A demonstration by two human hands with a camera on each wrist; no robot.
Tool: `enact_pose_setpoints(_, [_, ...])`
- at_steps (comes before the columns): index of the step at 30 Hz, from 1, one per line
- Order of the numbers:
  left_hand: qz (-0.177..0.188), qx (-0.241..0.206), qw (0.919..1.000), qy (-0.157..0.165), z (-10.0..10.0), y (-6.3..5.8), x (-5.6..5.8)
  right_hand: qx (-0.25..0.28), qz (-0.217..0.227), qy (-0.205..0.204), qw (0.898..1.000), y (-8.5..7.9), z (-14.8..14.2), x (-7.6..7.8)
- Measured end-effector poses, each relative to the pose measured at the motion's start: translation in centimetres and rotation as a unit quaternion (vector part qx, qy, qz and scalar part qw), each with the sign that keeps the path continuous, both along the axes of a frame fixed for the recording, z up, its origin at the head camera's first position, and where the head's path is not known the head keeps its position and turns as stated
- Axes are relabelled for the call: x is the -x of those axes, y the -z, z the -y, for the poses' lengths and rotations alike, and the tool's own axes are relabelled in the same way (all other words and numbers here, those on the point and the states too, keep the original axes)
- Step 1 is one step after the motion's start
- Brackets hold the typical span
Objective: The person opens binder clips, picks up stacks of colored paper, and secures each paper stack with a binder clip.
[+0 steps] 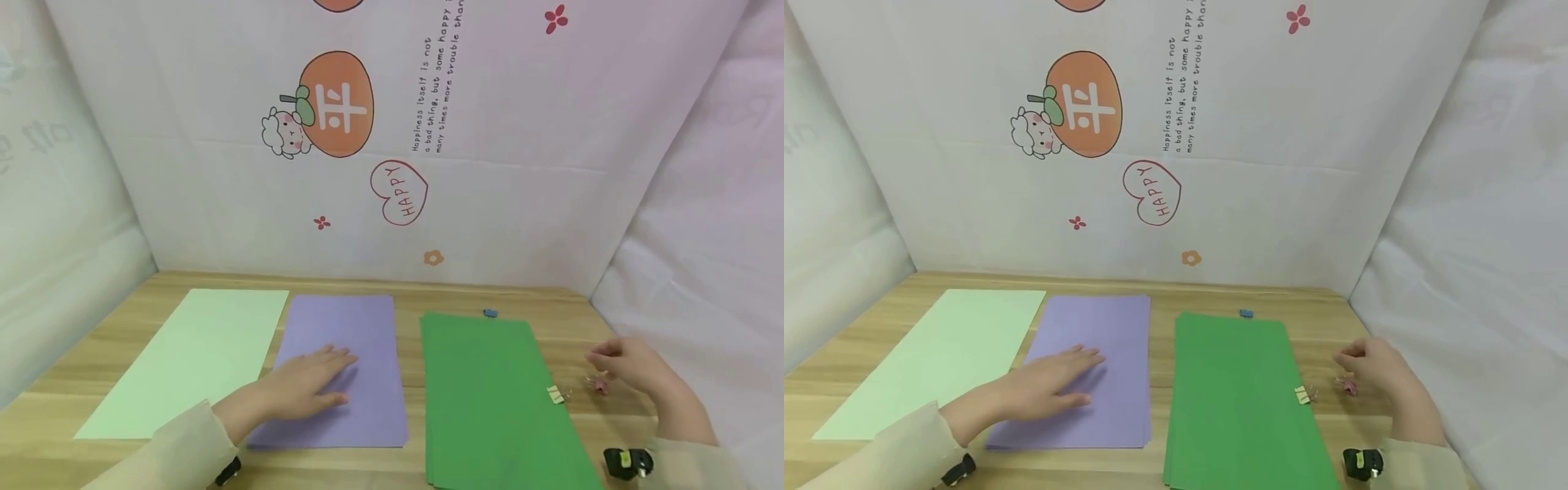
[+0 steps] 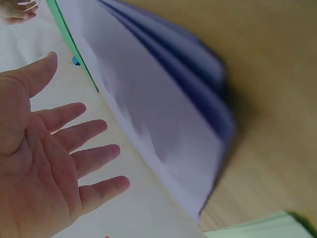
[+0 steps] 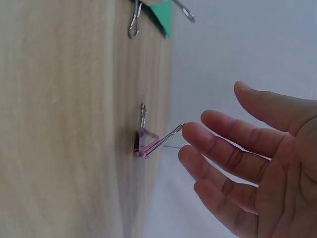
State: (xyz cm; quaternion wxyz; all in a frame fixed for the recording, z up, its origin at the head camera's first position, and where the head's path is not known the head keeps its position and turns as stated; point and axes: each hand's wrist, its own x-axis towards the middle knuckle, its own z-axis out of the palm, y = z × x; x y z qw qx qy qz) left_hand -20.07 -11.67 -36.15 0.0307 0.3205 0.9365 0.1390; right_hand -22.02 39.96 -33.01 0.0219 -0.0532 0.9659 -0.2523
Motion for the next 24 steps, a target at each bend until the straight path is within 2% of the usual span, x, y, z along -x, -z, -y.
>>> enact_pose_setpoints(5, [0.003, 0.011, 0.9999, -0.01, 0.9, 0.1, -0.3, 0.005, 0.043, 0.005, 0.999, 0.3, -0.7, 0.1])
enact_pose_setpoints(12, [-0.006, 0.032, 0.9994, 0.006, 1.6, 0.7, -0.7, -0.017, 0.083, 0.022, 0.996, 0.3, -1.3, -0.1])
enact_pose_setpoints(18, [-0.011, 0.046, 0.9989, 0.001, 2.1, 1.3, -1.0, 0.011, 0.104, 0.046, 0.993, 0.3, -0.7, -0.2])
enact_pose_setpoints(24, [-0.014, 0.069, 0.9975, 0.002, 1.9, 1.7, -0.8, -0.001, 0.091, 0.048, 0.995, 0.5, -0.2, -0.2])
